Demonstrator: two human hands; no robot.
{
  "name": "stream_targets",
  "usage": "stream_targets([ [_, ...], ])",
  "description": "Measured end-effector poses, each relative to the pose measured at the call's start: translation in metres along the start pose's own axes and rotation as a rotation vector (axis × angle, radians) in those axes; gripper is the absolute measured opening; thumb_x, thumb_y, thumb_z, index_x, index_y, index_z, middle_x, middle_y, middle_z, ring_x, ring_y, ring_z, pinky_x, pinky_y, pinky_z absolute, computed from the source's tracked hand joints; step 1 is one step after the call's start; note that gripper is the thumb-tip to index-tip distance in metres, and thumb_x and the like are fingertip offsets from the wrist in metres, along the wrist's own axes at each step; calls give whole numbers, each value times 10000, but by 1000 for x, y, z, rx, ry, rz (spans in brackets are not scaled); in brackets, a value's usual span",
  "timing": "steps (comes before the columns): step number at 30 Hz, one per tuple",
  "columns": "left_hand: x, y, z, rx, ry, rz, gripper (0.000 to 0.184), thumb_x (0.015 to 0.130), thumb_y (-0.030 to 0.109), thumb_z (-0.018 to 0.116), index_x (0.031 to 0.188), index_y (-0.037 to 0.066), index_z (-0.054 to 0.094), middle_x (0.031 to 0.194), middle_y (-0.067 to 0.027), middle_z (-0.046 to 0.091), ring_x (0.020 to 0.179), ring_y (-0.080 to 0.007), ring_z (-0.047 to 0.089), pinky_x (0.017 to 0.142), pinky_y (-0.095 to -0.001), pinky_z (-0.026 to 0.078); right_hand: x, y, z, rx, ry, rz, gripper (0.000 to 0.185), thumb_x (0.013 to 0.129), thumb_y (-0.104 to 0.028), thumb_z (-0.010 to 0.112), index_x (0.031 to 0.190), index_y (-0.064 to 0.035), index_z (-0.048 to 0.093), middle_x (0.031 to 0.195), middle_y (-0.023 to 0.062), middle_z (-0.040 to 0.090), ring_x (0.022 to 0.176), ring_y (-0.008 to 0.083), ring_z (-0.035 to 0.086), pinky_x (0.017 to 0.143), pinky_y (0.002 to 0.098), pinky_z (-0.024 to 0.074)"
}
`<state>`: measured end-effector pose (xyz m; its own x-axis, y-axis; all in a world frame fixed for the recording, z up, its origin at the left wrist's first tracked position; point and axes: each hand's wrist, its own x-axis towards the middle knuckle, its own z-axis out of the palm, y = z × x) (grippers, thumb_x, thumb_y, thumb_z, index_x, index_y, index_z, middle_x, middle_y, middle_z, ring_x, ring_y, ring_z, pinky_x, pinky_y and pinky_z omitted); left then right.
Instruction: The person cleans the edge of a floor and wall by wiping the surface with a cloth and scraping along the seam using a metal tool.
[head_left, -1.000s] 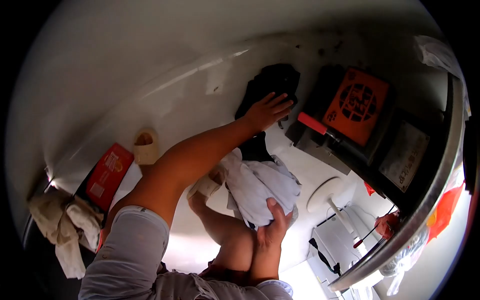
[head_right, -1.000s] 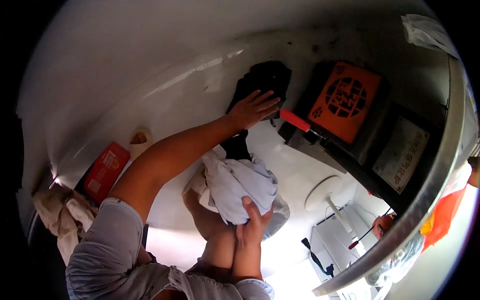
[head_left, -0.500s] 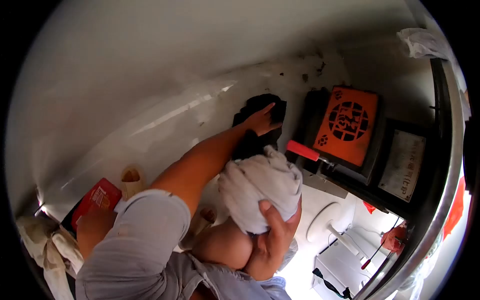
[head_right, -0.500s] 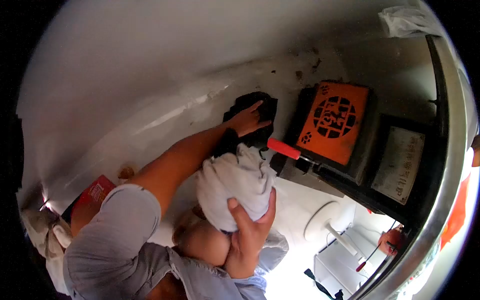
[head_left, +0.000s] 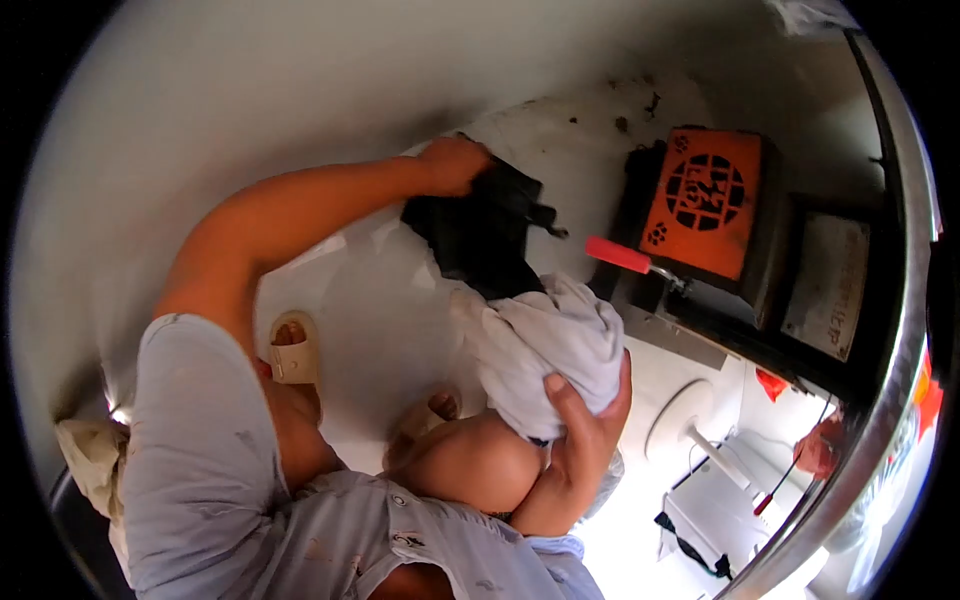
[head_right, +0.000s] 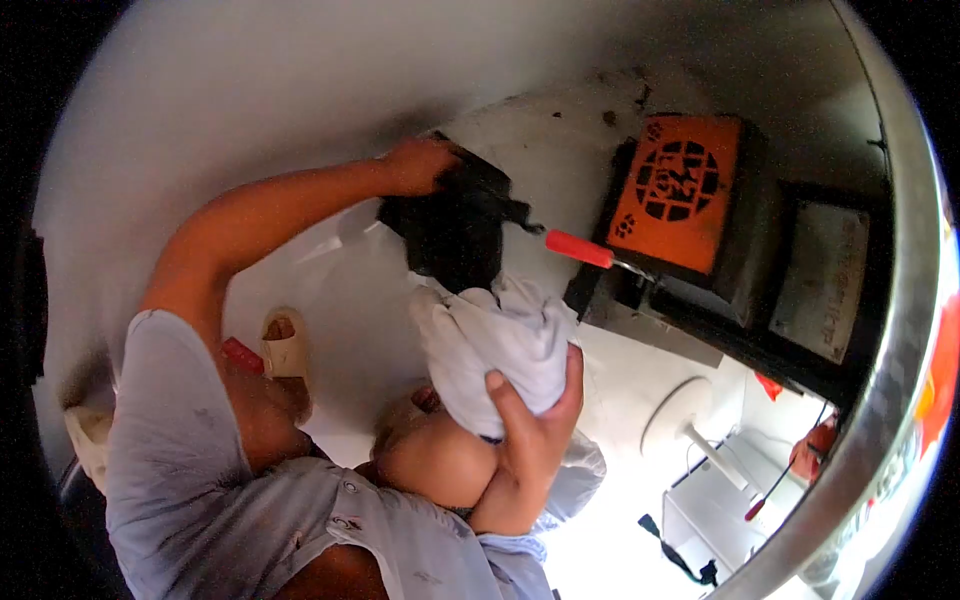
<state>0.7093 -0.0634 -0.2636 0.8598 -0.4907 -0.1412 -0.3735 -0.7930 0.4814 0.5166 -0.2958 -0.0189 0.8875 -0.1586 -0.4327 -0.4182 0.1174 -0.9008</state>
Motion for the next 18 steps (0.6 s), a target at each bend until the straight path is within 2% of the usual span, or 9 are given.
stream_targets([
  [1,-9,-8,-12,-58,-59,-51,509,770,88,712,1276,94,660,1228,-184,676,1107,-385,647,979,-491,513,6,5,-8,-137,3,-34,582,728,-10,769,1269,3,554,1129,124,664,1040,219,643,955,334,486],
  [3,-35,-6,-42,-207,18,-110,437,798,98,715,1232,73,671,1174,-188,693,1079,-366,660,959,-462,521,23,13,-21,-379,2,-2,538,738,-30,766,1236,0,564,1103,122,676,1013,214,647,922,323,494],
  [6,-52,-28,-35,-458,-39,-231,408,833,104,704,1236,57,660,1155,-188,698,1081,-337,661,963,-443,514,64,51,-36,-621,-104,49,501,736,-83,778,1185,2,573,1066,135,690,971,226,654,879,317,504],
  [7,-64,-17,-52,-565,-47,-304,448,855,106,692,1293,50,622,1210,-169,687,1129,-307,643,981,-434,500,79,68,-37,-762,-146,19,518,721,-128,795,1168,-1,568,1074,169,705,984,296,677,901,357,515],
  [10,-85,-18,-56,-881,53,-366,439,856,144,709,1278,47,634,1195,-113,703,1118,-242,644,979,-375,495,113,138,-47,-948,-258,26,605,708,-100,795,1249,44,564,1152,185,679,1018,296,664,908,363,509],
  [11,-89,-13,-58,-916,47,-379,464,865,151,704,1308,47,614,1228,-108,687,1143,-237,628,995,-372,487,117,149,-46,-1041,-320,-20,678,738,-127,824,1328,38,533,1299,203,628,1177,299,614,998,349,470],
  [14,-92,-12,-59,-1017,58,-401,539,888,170,693,1394,46,551,1321,-107,637,1211,-232,587,1034,-366,467,115,144,-28,-926,-374,-201,896,733,-289,881,1427,61,435,1442,245,509,1378,366,457,1143,421,364],
  [15,-91,-19,-48,-1052,72,-388,564,893,175,691,1418,46,530,1349,-117,620,1231,-237,577,1042,-368,463,112,121,-17,-710,-421,-193,924,748,-270,903,1460,30,396,1467,192,492,1395,320,436,1147,403,366],
  [18,-81,-1,-64,-1168,60,-326,619,897,183,689,1460,31,483,1392,-141,589,1261,-249,560,1059,-368,452,105,94,-3,-64,-415,56,933,760,-197,902,1492,-3,357,1449,139,505,1359,273,461,1122,372,392],
])
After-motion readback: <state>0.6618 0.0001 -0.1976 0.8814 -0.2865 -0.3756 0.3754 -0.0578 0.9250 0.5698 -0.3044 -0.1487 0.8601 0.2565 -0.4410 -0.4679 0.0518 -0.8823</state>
